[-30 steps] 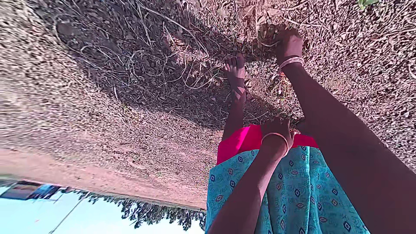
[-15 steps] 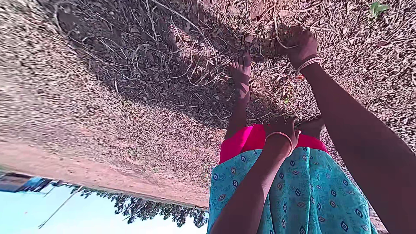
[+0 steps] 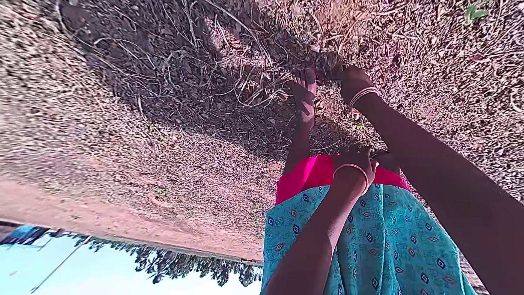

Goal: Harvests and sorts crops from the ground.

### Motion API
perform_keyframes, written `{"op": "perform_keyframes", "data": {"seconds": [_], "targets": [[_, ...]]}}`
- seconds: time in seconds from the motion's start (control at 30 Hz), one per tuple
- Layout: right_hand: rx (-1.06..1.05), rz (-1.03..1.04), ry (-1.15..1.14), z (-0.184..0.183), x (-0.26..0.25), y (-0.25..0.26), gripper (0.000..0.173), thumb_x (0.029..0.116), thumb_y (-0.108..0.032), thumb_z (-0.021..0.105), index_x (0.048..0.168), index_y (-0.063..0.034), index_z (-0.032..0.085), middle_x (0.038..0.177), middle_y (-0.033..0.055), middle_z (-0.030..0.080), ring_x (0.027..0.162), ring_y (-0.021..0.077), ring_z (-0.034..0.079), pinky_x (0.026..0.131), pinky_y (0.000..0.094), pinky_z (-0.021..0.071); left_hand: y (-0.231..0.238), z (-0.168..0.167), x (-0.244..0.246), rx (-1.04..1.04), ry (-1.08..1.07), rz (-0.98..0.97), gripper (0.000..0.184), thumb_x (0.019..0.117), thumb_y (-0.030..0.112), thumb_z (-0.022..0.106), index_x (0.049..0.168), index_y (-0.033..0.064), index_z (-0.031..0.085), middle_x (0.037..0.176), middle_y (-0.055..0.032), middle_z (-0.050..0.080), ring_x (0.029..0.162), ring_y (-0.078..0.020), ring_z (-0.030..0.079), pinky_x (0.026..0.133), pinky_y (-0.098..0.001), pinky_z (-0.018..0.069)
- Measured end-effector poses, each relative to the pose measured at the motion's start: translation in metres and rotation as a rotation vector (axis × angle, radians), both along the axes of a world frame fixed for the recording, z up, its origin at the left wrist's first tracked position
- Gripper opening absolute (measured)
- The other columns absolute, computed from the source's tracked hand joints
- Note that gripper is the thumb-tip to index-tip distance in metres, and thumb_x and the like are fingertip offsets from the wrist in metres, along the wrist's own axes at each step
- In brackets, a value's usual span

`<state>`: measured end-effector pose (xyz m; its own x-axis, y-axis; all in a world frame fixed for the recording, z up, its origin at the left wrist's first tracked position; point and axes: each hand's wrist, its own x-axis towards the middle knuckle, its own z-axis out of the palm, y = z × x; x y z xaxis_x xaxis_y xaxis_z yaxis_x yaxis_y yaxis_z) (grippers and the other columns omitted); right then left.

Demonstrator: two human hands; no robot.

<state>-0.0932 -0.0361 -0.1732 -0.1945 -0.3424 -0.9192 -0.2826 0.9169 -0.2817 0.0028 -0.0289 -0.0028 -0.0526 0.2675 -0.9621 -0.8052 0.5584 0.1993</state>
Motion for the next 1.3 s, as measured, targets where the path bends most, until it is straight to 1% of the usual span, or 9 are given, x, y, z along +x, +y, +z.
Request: {"op": "perform_keyframes", "data": {"seconds": [0.07, 0.17, 0.27, 0.53, 0.63, 0.73, 0.93, 1.1, 1.3], "targets": [[0.041, -0.106, 0.084, 0.001, -0.013, -0.006, 0.052, 0.1005, -0.007, 0.049, 0.152, -0.0184, 0.051, 0.138, 0.0245, 0.062, 0.125, 0.048, 0.06, 0.096, 0.0698, 0.0489, -0.002, 0.001, 0.0, -0.002, 0.001, 0.01, 0.052, 0.1066, 0.043, 0.05, 0.153, 0.0195, 0.047, 0.158, -0.0124, 0.042, 0.144, -0.0371, 0.04, 0.11, -0.0632, 0.0368], [0.147, -0.06, 0.122, 0.002, -0.015, -0.027, 0.08, 0.0995, -0.006, 0.048, 0.167, -0.0278, 0.011, 0.129, 0.0266, 0.066, 0.118, 0.049, 0.064, 0.089, 0.0684, 0.0501, -0.002, 0.002, 0.003, -0.01, 0.014, 0.017, 0.051, 0.1061, 0.043, 0.051, 0.151, 0.0192, 0.049, 0.156, -0.0123, 0.045, 0.143, -0.0361, 0.041, 0.11, -0.0616, 0.0379], [0.076, 0.141, 0.001, 0.001, 0.009, -0.029, 0.073, 0.1025, -0.008, 0.049, 0.166, -0.0221, 0.016, 0.13, 0.0308, 0.063, 0.116, 0.0542, 0.063, 0.087, 0.0725, 0.0484, -0.008, 0.004, 0.0, -0.002, -0.005, 0.007, 0.051, 0.1069, 0.043, 0.049, 0.151, 0.0184, 0.049, 0.158, -0.0127, 0.043, 0.144, -0.0364, 0.041, 0.11, -0.062, 0.0372], [0.105, 0.322, -0.05, 0.002, 0.042, 0.016, 0.08, 0.1033, -0.003, 0.045, 0.165, -0.0405, 0.011, 0.132, 0.0404, 0.054, 0.097, 0.0623, 0.062, 0.073, 0.0744, 0.0482, -0.021, 0.006, 0.003, -0.035, 0.016, -0.01, 0.053, 0.1056, 0.044, 0.052, 0.151, 0.018, 0.049, 0.158, -0.0143, 0.043, 0.144, -0.0389, 0.041, 0.11, -0.0635, 0.0378], [0.159, 0.106, 0.122, 0.004, 0.032, 0.022, 0.071, 0.1021, -0.006, 0.046, 0.166, -0.0168, 0.017, 0.13, 0.0327, 0.061, 0.103, 0.0573, 0.065, 0.078, 0.0729, 0.0496, -0.026, 0.008, 0.001, -0.033, 0.012, -0.008, 0.053, 0.1057, 0.045, 0.051, 0.151, 0.0171, 0.05, 0.158, -0.0148, 0.043, 0.146, -0.0394, 0.039, 0.111, -0.0647, 0.0365], [0.287, -0.122, 0.284, 0.011, 0.018, 0.016, 0.08, 0.102, -0.01, 0.044, 0.167, -0.0225, -0.002, 0.119, 0.023, 0.07, 0.104, 0.0451, 0.071, 0.081, 0.0637, 0.0535, -0.029, 0.009, 0.0, -0.033, -0.014, 0.01, 0.053, 0.1059, 0.044, 0.051, 0.151, 0.0174, 0.049, 0.162, -0.0134, 0.037, 0.148, -0.0403, 0.035, 0.112, -0.0654, 0.0342], [0.046, 0.171, -0.044, 0.005, 0.042, 0.014, 0.052, 0.1027, -0.009, 0.046, 0.153, -0.0228, 0.047, 0.126, 0.0301, 0.065, 0.111, 0.0559, 0.064, 0.084, 0.075, 0.0483, -0.027, 0.009, 0.004, -0.028, -0.005, 0.009, 0.053, 0.1057, 0.045, 0.051, 0.152, 0.0176, 0.048, 0.158, -0.0136, 0.042, 0.143, -0.0381, 0.043, 0.11, -0.062, 0.0383], [0.11, -0.302, 0.202, 0.0, 0.039, 0.004, 0.042, 0.1054, -0.029, 0.05, 0.142, -0.0083, 0.052, 0.117, 0.0259, 0.07, 0.111, 0.0484, 0.068, 0.09, 0.0674, 0.0515, -0.027, 0.012, 0.006, -0.036, 0.027, 0.063, 0.048, 0.1068, 0.03, 0.052, 0.151, 0.0124, 0.047, 0.156, -0.0163, 0.043, 0.14, -0.0397, 0.044, 0.107, -0.0633, 0.0398], [-0.005, 0.138, 0.113, -0.017, 0.027, -0.012, 0.041, 0.1026, -0.021, 0.054, 0.144, -0.0182, 0.058, 0.136, 0.0268, 0.062, 0.116, 0.0531, 0.063, 0.087, 0.0743, 0.048, -0.025, 0.008, 0.009, -0.053, 0.016, 0.041, 0.051, 0.1053, 0.04, 0.054, 0.15, 0.0163, 0.05, 0.157, -0.0124, 0.043, 0.141, -0.0375, 0.044, 0.107, -0.0626, 0.0397]]}}
